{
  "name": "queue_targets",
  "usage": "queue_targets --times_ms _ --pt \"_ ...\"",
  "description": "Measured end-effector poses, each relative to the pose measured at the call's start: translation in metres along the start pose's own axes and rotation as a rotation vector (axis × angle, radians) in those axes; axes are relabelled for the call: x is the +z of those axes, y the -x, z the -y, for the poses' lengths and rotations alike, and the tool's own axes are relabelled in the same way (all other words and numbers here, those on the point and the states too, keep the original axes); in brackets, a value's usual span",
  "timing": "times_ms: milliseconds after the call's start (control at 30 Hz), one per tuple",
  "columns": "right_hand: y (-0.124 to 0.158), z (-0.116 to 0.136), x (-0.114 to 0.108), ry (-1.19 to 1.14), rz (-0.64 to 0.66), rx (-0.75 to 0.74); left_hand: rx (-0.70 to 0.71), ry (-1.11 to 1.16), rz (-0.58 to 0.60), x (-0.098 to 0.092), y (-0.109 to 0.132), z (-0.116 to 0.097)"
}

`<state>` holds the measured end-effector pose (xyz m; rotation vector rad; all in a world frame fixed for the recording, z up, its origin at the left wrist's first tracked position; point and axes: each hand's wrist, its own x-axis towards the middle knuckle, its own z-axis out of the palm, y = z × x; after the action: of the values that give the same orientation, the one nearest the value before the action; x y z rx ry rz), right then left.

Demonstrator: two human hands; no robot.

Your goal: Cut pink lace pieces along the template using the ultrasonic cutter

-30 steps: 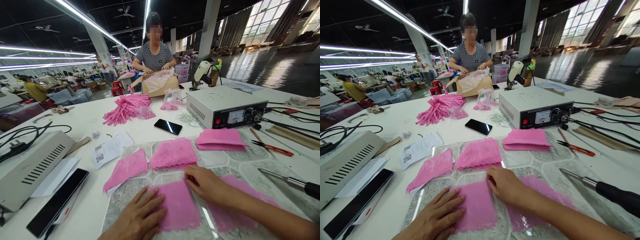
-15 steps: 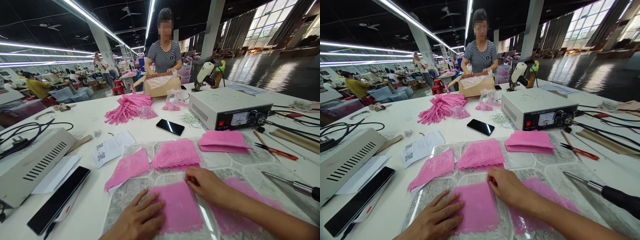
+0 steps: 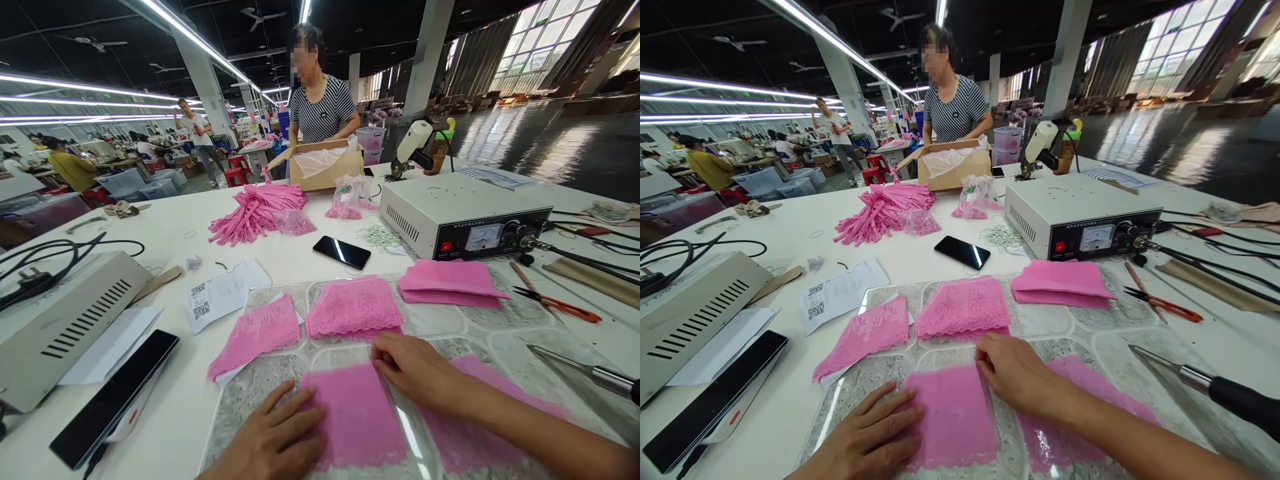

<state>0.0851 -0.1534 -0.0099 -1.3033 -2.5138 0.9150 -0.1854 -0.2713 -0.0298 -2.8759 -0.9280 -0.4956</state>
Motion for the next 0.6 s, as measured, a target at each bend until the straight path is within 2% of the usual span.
queue_targets --times_ms 133,267,400,600 --pt "0.000 0.000 -0.005 -0.040 0.023 0.004 -0.005 -0.005 0.005 -0.003 0.000 0.000" --pt "0.002 0.004 -0.012 -0.132 0.087 0.001 -0.020 0.006 -0.042 -0.001 0.003 -0.001" --pt "-0.001 0.004 -0.009 -0.177 0.105 -0.004 -0.046 0.002 -0.079 -0.004 0.000 -0.002" --pt "0.004 0.002 -0.006 -0.126 0.013 -0.014 -0.126 0.089 0.096 -0.031 -0.012 -0.007"
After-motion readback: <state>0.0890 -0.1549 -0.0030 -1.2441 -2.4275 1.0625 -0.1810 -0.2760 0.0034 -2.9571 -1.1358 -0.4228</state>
